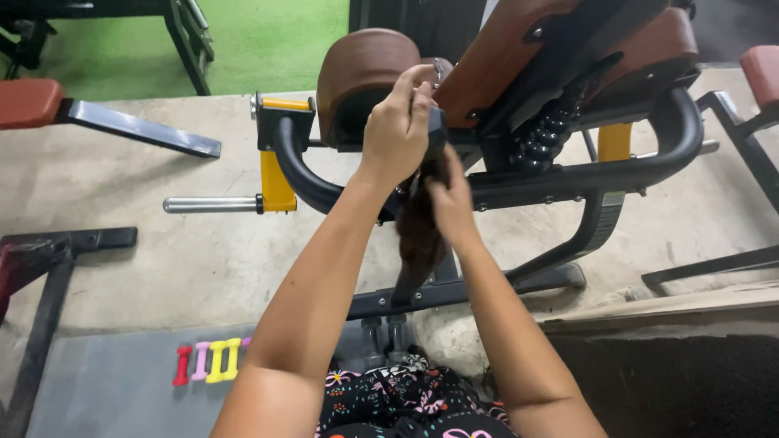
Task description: Cleaning gym machines and dumbbells using a spray bottle and a cloth.
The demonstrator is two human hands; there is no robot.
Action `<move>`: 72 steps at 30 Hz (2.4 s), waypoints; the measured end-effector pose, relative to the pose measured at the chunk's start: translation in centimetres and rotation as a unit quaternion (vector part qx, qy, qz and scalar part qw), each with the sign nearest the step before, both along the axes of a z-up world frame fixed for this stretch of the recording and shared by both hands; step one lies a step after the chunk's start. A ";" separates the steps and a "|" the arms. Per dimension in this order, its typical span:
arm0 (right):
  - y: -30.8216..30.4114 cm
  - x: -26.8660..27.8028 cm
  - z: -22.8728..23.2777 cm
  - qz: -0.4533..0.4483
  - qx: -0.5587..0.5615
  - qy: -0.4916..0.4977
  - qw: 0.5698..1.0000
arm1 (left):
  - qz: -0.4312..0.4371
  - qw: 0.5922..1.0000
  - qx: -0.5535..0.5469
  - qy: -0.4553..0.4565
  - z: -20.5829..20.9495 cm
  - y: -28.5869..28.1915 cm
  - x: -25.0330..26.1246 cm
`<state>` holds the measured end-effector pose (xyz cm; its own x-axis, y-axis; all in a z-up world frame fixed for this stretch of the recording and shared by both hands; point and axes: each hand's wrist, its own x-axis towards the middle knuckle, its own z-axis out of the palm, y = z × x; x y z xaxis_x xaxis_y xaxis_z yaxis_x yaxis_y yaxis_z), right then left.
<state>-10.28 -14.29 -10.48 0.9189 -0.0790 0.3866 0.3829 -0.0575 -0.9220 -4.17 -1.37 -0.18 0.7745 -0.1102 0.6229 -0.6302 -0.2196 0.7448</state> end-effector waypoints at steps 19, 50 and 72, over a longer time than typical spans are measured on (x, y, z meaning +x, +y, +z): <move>1.2 -2.4 -0.1 -0.166 -0.283 -0.209 0.921 | -0.059 0.998 -0.005 0.005 -0.9 1.3 1.7; 2.0 -3.0 -5.7 -0.172 -0.472 -0.082 0.861 | -0.052 0.992 0.116 0.007 2.4 1.9 1.2; 4.8 -3.6 -5.0 -0.212 -0.483 0.085 0.845 | -0.041 0.995 0.088 0.017 1.7 1.0 1.5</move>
